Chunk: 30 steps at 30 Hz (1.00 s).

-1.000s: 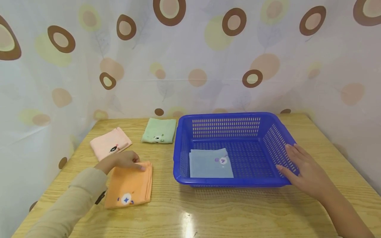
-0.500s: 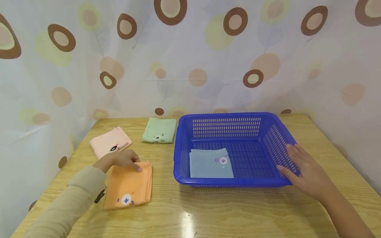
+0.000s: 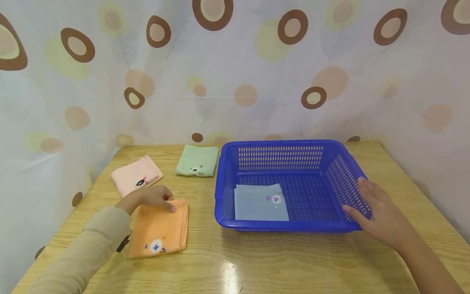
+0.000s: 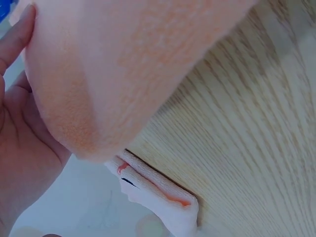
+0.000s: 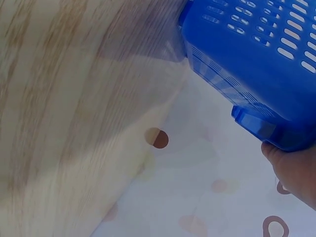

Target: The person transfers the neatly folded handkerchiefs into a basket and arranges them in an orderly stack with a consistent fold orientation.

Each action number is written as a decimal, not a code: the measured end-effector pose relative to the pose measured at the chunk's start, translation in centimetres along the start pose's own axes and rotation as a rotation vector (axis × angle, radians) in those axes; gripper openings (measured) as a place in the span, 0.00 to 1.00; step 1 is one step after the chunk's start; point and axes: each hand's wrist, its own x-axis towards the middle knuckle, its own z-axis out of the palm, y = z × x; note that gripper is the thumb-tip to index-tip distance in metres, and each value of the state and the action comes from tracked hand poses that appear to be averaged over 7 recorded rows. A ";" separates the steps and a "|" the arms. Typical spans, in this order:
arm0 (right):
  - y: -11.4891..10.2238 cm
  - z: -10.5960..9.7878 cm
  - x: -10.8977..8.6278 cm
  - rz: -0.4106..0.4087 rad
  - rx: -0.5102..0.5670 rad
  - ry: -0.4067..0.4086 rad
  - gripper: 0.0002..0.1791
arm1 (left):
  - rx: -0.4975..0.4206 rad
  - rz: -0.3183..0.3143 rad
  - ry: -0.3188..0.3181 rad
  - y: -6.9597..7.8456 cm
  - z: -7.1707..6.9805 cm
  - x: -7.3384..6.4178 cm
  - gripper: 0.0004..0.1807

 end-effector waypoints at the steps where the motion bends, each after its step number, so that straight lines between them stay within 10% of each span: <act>1: 0.0 0.0 0.0 -0.001 -0.002 -0.005 0.43 | 0.007 0.000 0.000 0.0 0.0 0.0 0.22; 30: 0.3 -0.1 0.4 -0.034 -0.111 -0.088 0.48 | 0.068 -0.034 -0.025 0.4 0.1 -0.2 0.14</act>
